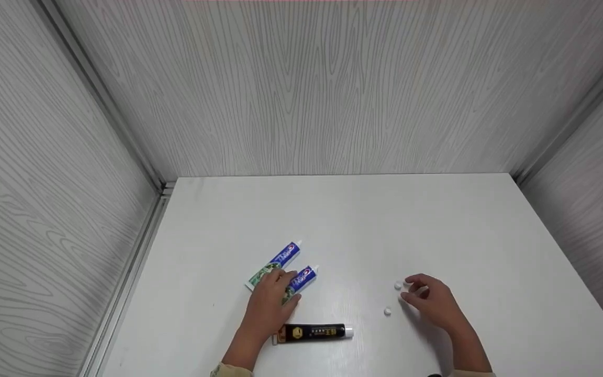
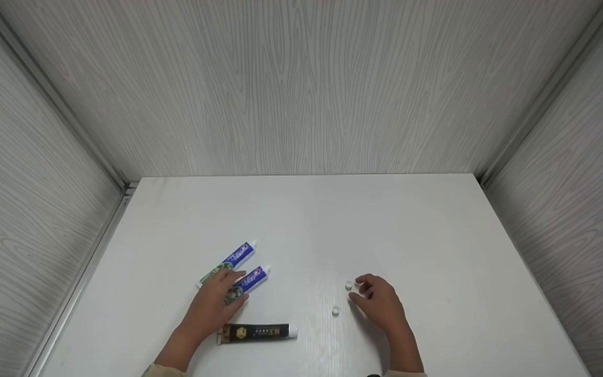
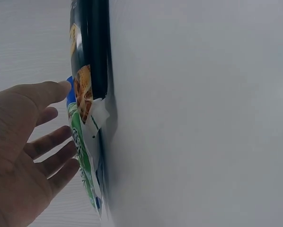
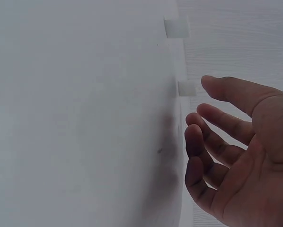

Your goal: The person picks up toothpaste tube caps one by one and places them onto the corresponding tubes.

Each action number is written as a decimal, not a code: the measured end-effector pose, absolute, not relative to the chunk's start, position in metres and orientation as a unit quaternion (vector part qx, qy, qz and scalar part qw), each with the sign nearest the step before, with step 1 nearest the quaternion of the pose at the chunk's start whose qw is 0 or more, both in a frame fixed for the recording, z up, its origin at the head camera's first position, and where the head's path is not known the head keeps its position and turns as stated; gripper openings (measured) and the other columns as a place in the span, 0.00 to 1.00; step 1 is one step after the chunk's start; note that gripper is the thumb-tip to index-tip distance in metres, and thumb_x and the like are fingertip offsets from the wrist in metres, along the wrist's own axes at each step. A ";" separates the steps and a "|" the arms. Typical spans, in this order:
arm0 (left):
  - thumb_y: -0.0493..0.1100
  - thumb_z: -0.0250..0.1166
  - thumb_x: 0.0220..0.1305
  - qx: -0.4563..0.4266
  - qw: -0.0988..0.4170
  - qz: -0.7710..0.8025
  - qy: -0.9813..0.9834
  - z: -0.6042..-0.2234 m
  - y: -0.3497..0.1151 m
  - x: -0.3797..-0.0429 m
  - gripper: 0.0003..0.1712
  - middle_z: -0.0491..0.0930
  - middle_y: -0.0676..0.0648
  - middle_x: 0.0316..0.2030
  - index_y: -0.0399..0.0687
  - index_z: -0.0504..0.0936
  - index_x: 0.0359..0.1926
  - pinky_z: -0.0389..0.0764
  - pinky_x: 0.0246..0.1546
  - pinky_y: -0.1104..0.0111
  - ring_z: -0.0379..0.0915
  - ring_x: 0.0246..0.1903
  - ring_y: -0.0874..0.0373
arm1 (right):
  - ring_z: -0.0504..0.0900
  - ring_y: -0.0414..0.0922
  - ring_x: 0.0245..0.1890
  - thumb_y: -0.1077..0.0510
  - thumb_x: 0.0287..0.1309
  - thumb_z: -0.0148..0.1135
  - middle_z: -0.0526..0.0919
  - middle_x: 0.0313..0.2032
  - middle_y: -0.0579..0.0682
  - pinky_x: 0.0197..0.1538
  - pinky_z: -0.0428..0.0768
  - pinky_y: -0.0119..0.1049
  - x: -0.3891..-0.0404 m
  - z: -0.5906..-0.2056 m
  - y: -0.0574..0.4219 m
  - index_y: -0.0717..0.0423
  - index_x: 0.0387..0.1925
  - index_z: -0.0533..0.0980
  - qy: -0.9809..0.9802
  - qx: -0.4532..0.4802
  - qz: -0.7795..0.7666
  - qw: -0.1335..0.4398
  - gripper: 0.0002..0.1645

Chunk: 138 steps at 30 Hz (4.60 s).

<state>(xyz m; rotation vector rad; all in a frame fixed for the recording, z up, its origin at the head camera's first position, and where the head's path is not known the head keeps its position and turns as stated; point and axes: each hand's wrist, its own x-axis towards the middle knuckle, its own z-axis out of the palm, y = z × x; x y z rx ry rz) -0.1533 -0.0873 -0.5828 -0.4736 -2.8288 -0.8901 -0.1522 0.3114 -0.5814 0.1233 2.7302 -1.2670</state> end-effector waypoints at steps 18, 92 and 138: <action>0.48 0.75 0.68 -0.146 0.005 -0.282 -0.948 -0.581 -0.083 -0.169 0.36 0.80 0.39 0.59 0.40 0.76 0.72 0.81 0.60 0.51 0.79 0.57 0.46 | 0.81 0.46 0.40 0.59 0.62 0.74 0.84 0.40 0.51 0.38 0.79 0.37 -0.168 -0.584 0.301 0.57 0.52 0.85 0.915 0.044 -0.394 0.078 0.17; 0.50 0.73 0.71 -0.206 -0.020 -0.298 -0.932 -0.557 -0.074 -0.144 0.30 0.76 0.54 0.49 0.58 0.79 0.71 0.78 0.47 0.63 0.71 0.44 0.61 | 0.82 0.41 0.38 0.54 0.61 0.79 0.89 0.43 0.47 0.43 0.80 0.32 -0.140 -0.558 0.271 0.51 0.46 0.86 0.890 0.000 -0.456 0.025 0.14; 0.56 0.70 0.73 -0.324 -0.042 -0.329 -0.886 -0.529 -0.053 -0.116 0.30 0.77 0.57 0.50 0.69 0.77 0.73 0.80 0.53 0.70 0.70 0.48 0.65 | 0.83 0.41 0.34 0.53 0.64 0.76 0.90 0.42 0.48 0.44 0.82 0.37 -0.113 -0.536 0.235 0.37 0.49 0.88 0.830 -0.208 -0.517 -0.019 0.12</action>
